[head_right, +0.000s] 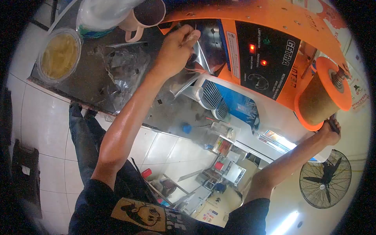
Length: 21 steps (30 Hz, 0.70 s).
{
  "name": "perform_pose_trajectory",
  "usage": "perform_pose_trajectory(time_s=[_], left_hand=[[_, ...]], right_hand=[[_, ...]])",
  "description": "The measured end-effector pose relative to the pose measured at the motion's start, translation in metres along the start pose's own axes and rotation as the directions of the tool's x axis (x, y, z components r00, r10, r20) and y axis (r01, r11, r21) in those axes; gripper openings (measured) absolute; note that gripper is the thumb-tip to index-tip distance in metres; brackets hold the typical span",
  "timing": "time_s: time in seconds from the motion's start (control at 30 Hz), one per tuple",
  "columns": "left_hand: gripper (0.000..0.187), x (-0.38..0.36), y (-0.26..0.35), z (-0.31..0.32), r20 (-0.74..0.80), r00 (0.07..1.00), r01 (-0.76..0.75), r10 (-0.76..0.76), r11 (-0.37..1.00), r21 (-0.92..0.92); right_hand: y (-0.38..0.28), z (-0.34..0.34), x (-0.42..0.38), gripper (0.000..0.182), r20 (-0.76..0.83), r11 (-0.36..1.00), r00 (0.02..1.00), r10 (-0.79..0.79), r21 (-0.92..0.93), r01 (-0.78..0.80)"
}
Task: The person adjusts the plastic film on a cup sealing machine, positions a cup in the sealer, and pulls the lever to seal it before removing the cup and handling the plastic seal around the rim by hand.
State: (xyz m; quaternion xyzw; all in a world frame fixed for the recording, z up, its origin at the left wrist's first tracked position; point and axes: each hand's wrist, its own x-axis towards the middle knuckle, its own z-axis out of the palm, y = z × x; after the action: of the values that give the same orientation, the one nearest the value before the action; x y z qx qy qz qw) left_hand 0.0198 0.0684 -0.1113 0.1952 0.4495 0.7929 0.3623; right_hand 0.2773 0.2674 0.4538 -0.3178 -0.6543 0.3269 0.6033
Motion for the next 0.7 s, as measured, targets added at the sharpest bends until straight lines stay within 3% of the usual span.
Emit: perform_pose_trajectory(time_s=[0.03, 0.23, 0.3, 0.37, 0.4, 0.47, 0.5, 0.57, 0.7], left_hand=[[0.032, 0.0, 0.0, 0.0, -0.021, 1.0, -0.015, 0.014, 0.998, -0.058], [0.035, 0.0, 0.006, 0.004, -0.044, 0.986, 0.154, -0.161, 0.98, -0.127], [0.039, 0.0, -0.003, 0.011, -0.107, 0.981, 0.143, -0.164, 0.973, -0.183], [0.042, -0.001, -0.011, 0.015, -0.223, 0.974, -0.064, 0.036, 0.991, -0.121], [0.042, -0.003, -0.011, 0.015, -0.227, 0.973, -0.063, 0.03, 0.988, -0.14], [0.044, -0.004, -0.01, 0.012, -0.083, 0.986, 0.105, -0.146, 0.922, -0.372], [0.044, -0.003, -0.014, 0.014, -0.087, 0.986, 0.099, -0.143, 0.917, -0.386], [0.042, -0.003, -0.018, 0.018, -0.2, 0.98, -0.057, -0.01, 0.942, -0.33], [0.041, -0.003, -0.015, 0.011, -0.12, 0.992, -0.009, -0.045, 0.908, -0.419]], right_hand=[[0.002, 0.009, -0.011, 0.012, -0.107, 0.988, 0.984, -0.146, -0.071, 0.139], [-0.024, -0.008, 0.003, 0.01, -0.083, 0.997, 0.994, -0.065, -0.054, 0.061], [-0.04, -0.015, 0.019, 0.011, -0.07, 0.979, 0.995, -0.069, -0.195, 0.054], [-0.052, -0.015, 0.021, 0.011, -0.075, 0.968, 0.994, -0.085, -0.243, 0.064], [-0.055, -0.015, 0.019, 0.011, -0.076, 0.965, 0.993, -0.093, -0.253, 0.071], [-0.058, -0.015, 0.015, 0.011, -0.076, 0.962, 0.991, -0.108, -0.26, 0.085], [-0.058, -0.013, 0.013, 0.011, -0.074, 0.962, 0.991, -0.114, -0.258, 0.091], [-0.061, -0.012, 0.01, 0.011, -0.074, 0.961, 0.99, -0.122, -0.258, 0.099], [-0.065, -0.012, -0.001, 0.011, -0.066, 0.96, 0.986, -0.151, -0.246, 0.131]])
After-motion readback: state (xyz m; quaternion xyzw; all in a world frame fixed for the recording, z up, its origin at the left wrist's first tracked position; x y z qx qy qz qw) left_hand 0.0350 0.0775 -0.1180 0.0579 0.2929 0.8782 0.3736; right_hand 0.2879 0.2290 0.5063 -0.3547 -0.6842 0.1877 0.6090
